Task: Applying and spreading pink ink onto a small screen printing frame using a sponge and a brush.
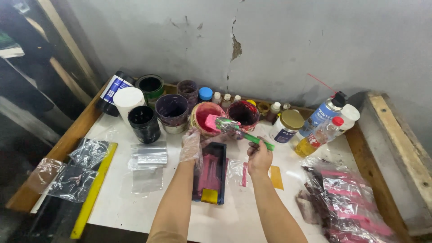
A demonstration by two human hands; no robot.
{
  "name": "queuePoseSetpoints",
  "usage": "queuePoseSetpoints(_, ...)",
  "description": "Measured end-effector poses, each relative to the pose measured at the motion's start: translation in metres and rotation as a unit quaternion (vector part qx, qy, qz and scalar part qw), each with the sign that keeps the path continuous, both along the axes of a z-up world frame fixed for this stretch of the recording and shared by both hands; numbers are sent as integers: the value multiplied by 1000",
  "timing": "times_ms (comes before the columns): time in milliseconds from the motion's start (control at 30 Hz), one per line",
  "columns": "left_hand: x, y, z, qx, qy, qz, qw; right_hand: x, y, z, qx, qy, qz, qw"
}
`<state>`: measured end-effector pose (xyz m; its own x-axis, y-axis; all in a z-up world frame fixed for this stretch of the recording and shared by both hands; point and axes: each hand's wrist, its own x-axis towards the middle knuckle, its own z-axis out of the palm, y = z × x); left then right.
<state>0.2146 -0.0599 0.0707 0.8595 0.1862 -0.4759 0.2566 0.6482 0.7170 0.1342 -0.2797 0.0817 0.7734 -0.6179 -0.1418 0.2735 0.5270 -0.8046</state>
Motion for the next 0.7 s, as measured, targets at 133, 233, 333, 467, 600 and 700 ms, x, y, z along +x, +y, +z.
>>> queuePoseSetpoints(133, 16, 6, -13, 18, 10, 10, 1000, 1, -8, 4, 73, 11, 7, 997)
queuePoseSetpoints(233, 13, 6, 6, 44, 27, 15, 999, 5, -12, 1, 103, 10, 23, 994)
queuePoseSetpoints(333, 6, 12, 8, 76, 36, 16, 996, 5, -11, -4, 120, 12, 36, 992)
queuePoseSetpoints(467, 19, 26, -33, 165, 40, -3, 985, -1, -10, -2, 128, 9, 40, 991)
queuePoseSetpoints(600, -7, 50, -50, 249, 45, -16, 967, -17, -21, -14, 121, 16, 47, 991)
queuePoseSetpoints(700, -58, 61, -16, 484, 46, -3, 874, -48, -24, -9, 82, -16, 41, 996)
